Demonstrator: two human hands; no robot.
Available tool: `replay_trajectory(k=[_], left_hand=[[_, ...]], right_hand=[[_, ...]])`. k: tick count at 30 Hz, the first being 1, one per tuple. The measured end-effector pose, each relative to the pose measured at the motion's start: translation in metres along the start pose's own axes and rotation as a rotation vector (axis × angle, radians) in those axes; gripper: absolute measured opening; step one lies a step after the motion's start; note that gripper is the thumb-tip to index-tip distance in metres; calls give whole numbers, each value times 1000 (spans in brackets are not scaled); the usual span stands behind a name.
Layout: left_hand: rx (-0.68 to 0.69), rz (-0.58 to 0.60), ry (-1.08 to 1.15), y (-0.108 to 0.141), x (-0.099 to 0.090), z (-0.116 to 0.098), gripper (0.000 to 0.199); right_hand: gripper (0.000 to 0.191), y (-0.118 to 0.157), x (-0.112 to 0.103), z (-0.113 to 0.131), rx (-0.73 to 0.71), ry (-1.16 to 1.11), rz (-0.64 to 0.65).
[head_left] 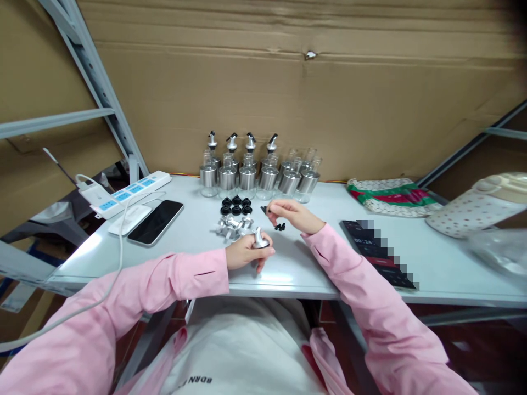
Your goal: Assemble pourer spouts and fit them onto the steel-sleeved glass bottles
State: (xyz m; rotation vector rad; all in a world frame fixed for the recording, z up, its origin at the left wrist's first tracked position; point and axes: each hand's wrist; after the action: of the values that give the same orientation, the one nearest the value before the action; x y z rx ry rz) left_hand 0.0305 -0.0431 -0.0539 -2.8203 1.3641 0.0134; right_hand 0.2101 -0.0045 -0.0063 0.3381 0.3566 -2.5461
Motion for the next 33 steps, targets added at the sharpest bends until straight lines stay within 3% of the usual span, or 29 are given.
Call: replay_trajectory(k=[5,12,19,22,25,33], left_hand=[[-15,9,3,0,1,2,41],[-19,7,-9,1,0,1,39],[-16,8,-8,1,0,2,39],[-14,14,-5,1,0,2,38],[-9,17,-11,1,0,3,37],[3,24,-18,1,0,2,35]], right_hand=[[32,5,-24,-4,3,-46,-179],[25,5,-34,-12,49,297,-276],[23,4,-41,-24,167,557,-167],[17,3,-44,-33,141,671,-157],[5,1,-45,-42,118,723,-65],[28,3,-44,-46,172,763,63]])
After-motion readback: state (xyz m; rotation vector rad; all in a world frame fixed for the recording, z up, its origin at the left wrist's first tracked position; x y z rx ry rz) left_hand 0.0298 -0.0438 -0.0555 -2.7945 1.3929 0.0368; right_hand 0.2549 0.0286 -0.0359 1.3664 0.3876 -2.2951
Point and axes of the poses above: each hand's wrist, its own y-axis away from the middle knuckle, its own x-axis out of the palm, z = x × y, and after that the axes turned 4 degrees about -y, right-handed
